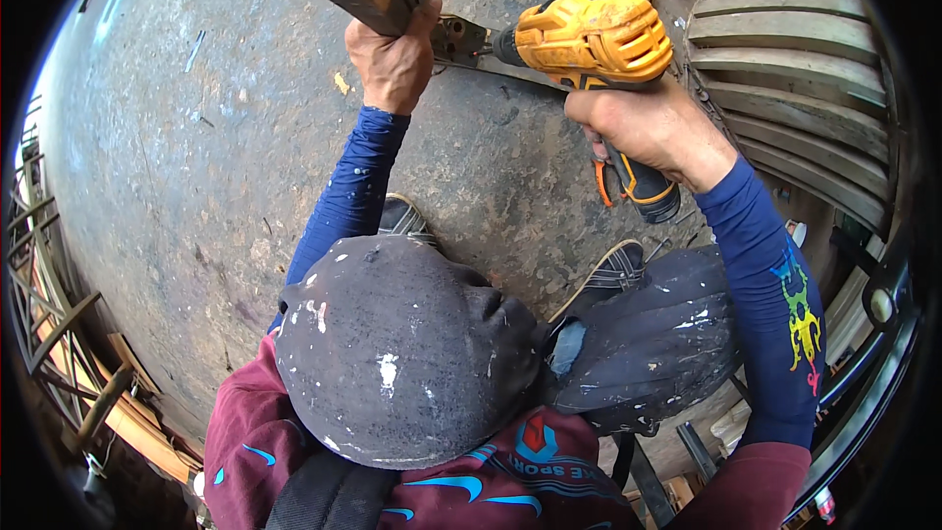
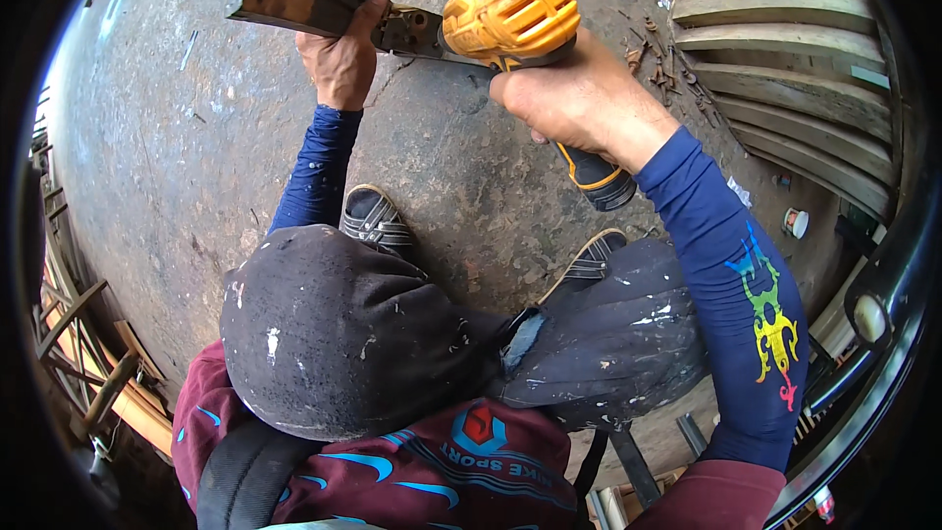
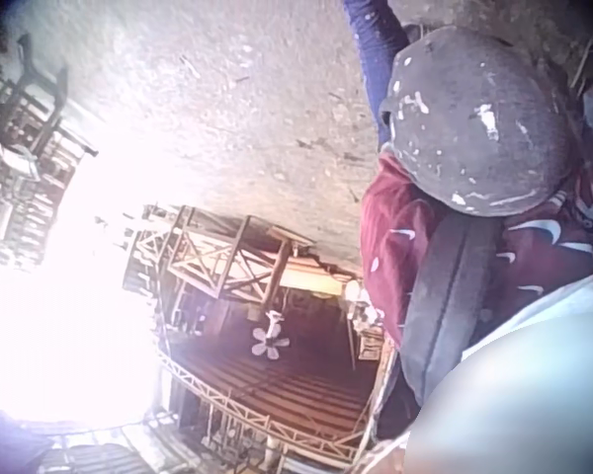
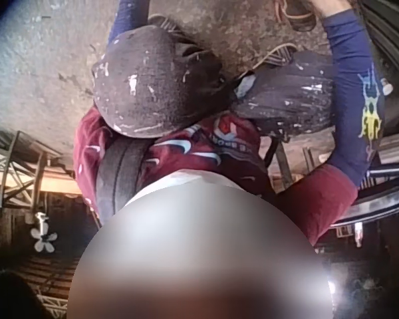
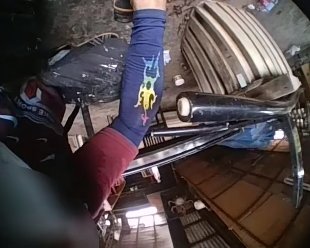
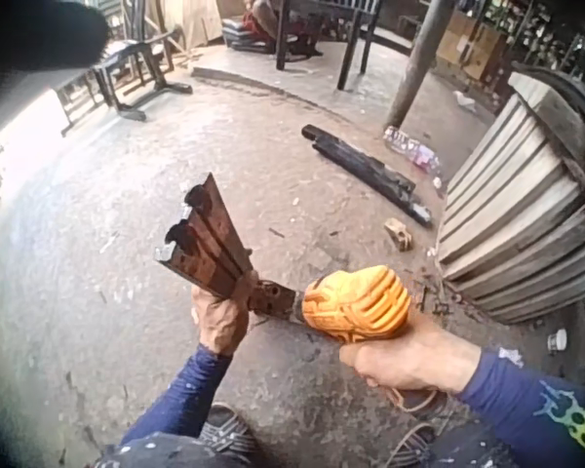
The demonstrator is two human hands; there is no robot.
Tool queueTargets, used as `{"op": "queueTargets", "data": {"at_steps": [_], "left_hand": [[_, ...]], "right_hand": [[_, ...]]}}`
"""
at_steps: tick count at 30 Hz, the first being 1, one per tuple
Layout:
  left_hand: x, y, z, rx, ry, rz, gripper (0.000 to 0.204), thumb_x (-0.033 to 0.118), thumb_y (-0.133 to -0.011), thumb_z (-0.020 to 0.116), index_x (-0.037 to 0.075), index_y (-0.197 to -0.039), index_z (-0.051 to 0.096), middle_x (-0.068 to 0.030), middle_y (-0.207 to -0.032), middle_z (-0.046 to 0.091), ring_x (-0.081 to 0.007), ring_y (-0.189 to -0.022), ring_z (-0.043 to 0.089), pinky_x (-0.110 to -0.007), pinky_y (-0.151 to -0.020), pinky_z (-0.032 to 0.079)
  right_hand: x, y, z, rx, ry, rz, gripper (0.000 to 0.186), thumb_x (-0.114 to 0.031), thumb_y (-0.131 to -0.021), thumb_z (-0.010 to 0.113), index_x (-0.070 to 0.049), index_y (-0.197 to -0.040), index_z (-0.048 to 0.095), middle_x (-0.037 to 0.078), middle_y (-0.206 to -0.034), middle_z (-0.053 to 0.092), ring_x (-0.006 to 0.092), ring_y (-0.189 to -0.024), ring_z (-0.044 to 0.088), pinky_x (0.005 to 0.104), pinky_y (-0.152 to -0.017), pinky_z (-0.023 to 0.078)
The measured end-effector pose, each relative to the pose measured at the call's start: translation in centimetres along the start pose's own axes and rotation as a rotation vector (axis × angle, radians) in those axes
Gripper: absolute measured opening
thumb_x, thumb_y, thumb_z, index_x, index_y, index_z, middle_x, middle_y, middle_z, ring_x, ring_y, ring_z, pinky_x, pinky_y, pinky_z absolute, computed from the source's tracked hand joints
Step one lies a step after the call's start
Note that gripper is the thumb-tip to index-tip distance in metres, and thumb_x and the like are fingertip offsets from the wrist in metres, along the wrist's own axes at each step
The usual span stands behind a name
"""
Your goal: Repairing a metal chair by drilling and applying sealant to metal components.
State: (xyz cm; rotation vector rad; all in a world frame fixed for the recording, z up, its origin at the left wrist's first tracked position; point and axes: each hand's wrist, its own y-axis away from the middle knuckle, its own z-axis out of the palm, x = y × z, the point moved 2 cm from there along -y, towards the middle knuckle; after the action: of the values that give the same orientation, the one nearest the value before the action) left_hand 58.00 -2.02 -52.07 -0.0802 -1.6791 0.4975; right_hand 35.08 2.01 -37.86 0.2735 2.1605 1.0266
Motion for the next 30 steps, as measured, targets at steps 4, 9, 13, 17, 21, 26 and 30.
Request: {"op": "queueTargets", "data": {"at_steps": [4,9,13,17,21,26,30], "left_hand": [[0.1,0.1,-0.1,0.027,0.040,0.013,0.027,0.014,-0.089,0.078,0.006,-0.114,0.076,-0.0062,-0.105,0.078,-0.0170,-0.092,0.073,-0.032,-0.082,0.059],[0.4,0.4,-0.3,0.050,0.053,-0.014,0.027,0.015,-0.089,0.079,0.005,-0.114,0.076,-0.0061,-0.104,0.078,-0.0186,-0.091,0.073,-0.034,-0.082,0.059],[0.6,0.7,-0.6,0.075,0.041,-0.052,0.028,0.015,-0.088,0.080,0.005,-0.114,0.076,-0.0065,-0.105,0.078,-0.0191,-0.096,0.072,-0.035,-0.086,0.058],[1.4,0.5,-1.1,0.099,0.031,-0.081,0.024,0.011,-0.085,0.080,0.004,-0.108,0.077,-0.0063,-0.094,0.078,-0.0182,-0.084,0.073,-0.034,-0.078,0.059],[2.8,0.1,-1.2,0.128,0.029,-0.043,0.021,0.009,-0.084,0.079,0.004,-0.104,0.078,-0.0058,-0.091,0.077,-0.0175,-0.081,0.073,-0.035,-0.076,0.059],[4.7,-0.4,-1.0,0.155,0.201,-0.219,0.034,0.000,-0.086,0.073,-0.001,-0.120,0.068,-0.0092,-0.110,0.073,-0.0180,-0.094,0.068,-0.034,-0.080,0.057],[6.8,-0.8,-1.2,0.143,0.121,-0.218,0.030,0.001,-0.085,0.073,-0.002,-0.115,0.070,-0.0091,-0.107,0.073,-0.0181,-0.093,0.068,-0.033,-0.080,0.056]], "right_hand": [[0.0,0.2,0.1,-0.024,0.007,-0.028,0.022,-0.020,-0.086,0.063,-0.001,-0.096,0.068,0.005,-0.065,0.065,0.0136,-0.057,0.063,0.0317,-0.055,0.053],[-0.4,0.2,0.2,-0.019,0.031,-0.065,0.022,-0.019,-0.086,0.063,0.000,-0.095,0.068,0.005,-0.066,0.065,0.0133,-0.057,0.063,0.0314,-0.056,0.053],[-0.6,0.9,0.4,-0.009,-0.042,-0.088,0.021,-0.019,-0.085,0.063,0.000,-0.093,0.067,0.005,-0.066,0.064,0.0130,-0.057,0.063,0.0309,-0.056,0.053],[-1.0,1.7,0.4,0.005,-0.001,-0.089,0.021,-0.018,-0.085,0.064,0.001,-0.094,0.067,0.005,-0.067,0.065,0.0125,-0.057,0.063,0.0304,-0.056,0.053],[-1.0,1.9,-0.2,-0.036,0.048,-0.095,0.021,-0.018,-0.086,0.063,0.001,-0.093,0.067,0.004,-0.069,0.066,0.0124,-0.057,0.063,0.0318,-0.056,0.054],[-1.1,3.2,-1.0,-0.033,0.120,-0.157,0.019,-0.018,-0.086,0.062,0.000,-0.089,0.068,0.003,-0.067,0.065,0.0116,-0.056,0.062,0.0313,-0.056,0.053],[-1.5,4.5,-0.9,0.022,0.022,-0.103,0.017,-0.017,-0.085,0.062,-0.001,-0.083,0.068,0.004,-0.064,0.064,0.0128,-0.055,0.061,0.0306,-0.056,0.052]]}}
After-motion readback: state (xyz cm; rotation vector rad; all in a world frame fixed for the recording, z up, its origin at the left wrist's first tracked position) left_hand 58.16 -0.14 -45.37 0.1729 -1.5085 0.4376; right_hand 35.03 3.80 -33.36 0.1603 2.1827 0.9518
